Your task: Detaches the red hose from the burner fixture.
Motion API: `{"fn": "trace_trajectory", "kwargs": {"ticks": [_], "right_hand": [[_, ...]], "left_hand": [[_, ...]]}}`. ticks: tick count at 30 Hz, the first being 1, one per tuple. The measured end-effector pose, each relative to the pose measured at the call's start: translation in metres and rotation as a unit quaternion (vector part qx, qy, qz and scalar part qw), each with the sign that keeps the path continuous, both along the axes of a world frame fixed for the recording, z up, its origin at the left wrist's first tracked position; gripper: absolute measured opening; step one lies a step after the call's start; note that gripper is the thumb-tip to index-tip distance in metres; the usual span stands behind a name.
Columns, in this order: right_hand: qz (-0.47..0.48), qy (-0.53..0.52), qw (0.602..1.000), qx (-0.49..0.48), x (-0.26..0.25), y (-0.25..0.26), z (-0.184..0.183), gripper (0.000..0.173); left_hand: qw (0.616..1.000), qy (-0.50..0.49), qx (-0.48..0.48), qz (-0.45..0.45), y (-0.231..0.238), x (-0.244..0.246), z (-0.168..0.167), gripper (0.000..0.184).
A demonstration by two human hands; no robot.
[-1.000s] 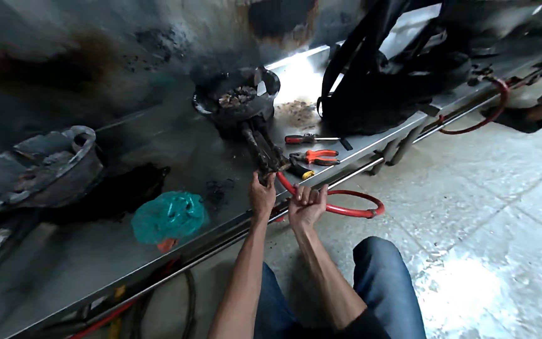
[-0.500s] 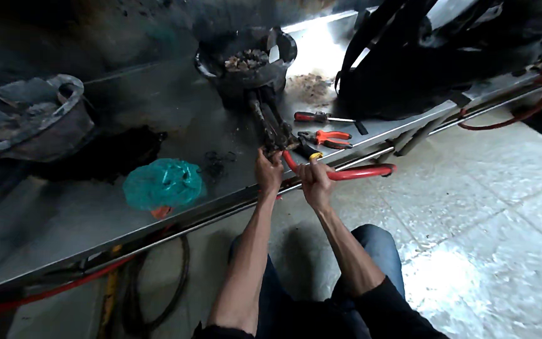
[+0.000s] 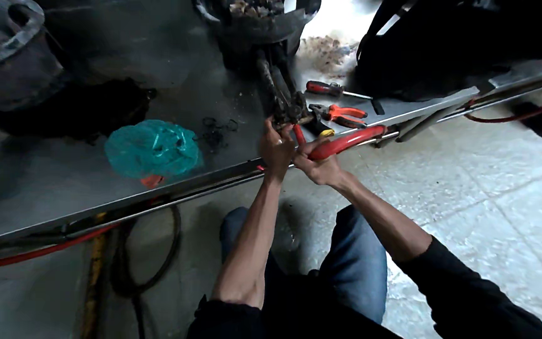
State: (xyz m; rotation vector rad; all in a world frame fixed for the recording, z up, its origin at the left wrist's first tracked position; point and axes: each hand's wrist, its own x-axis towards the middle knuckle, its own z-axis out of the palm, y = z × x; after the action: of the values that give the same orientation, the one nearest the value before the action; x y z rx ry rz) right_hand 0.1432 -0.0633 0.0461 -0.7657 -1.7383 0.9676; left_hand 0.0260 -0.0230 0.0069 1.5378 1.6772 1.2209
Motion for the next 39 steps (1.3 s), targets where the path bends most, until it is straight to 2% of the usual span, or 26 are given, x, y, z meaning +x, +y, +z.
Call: {"fn": "trace_trajectory", "kwargs": {"ticks": [5,7,9,12,16,19,23,28,33,39], "right_hand": [[-0.019,-0.135,0.990,0.047,0.001,-0.002,0.002,0.030],[-0.023,-0.120,0.991,0.058,-0.001,-0.003,-0.001,0.032],[-0.027,-0.052,0.998,0.027,0.000,-0.007,-0.002,0.030],[-0.050,0.109,0.992,-0.028,0.003,-0.011,-0.007,0.030],[-0.100,0.321,0.938,-0.083,-0.008,-0.016,-0.002,0.036],[-0.091,0.358,0.924,-0.096,-0.010,-0.021,0.000,0.037],[-0.055,0.228,0.969,-0.077,-0.003,-0.018,0.003,0.037],[-0.028,0.041,0.997,-0.065,-0.001,-0.019,0.016,0.035],[-0.012,-0.123,0.989,-0.087,-0.001,-0.022,0.026,0.035],[-0.017,-0.332,0.943,0.013,-0.002,-0.018,0.015,0.019]], "left_hand": [[0.999,0.022,0.006,0.031,0.009,0.010,-0.003,0.052],[0.998,0.020,0.015,0.050,0.013,0.013,-0.004,0.050],[0.998,0.014,0.010,0.055,0.014,0.015,-0.004,0.050],[0.998,0.012,0.030,0.055,0.014,0.014,-0.001,0.050],[0.995,0.014,0.074,0.072,0.017,0.012,-0.004,0.048],[0.994,0.019,0.070,0.077,0.017,0.009,-0.003,0.046],[0.993,0.015,0.079,0.085,0.017,0.009,-0.006,0.045],[0.999,-0.012,0.004,0.048,0.014,0.005,0.004,0.050],[0.999,0.016,0.004,0.046,0.013,0.014,0.002,0.055],[0.996,0.053,0.032,0.068,0.019,0.023,-0.009,0.055]]}}
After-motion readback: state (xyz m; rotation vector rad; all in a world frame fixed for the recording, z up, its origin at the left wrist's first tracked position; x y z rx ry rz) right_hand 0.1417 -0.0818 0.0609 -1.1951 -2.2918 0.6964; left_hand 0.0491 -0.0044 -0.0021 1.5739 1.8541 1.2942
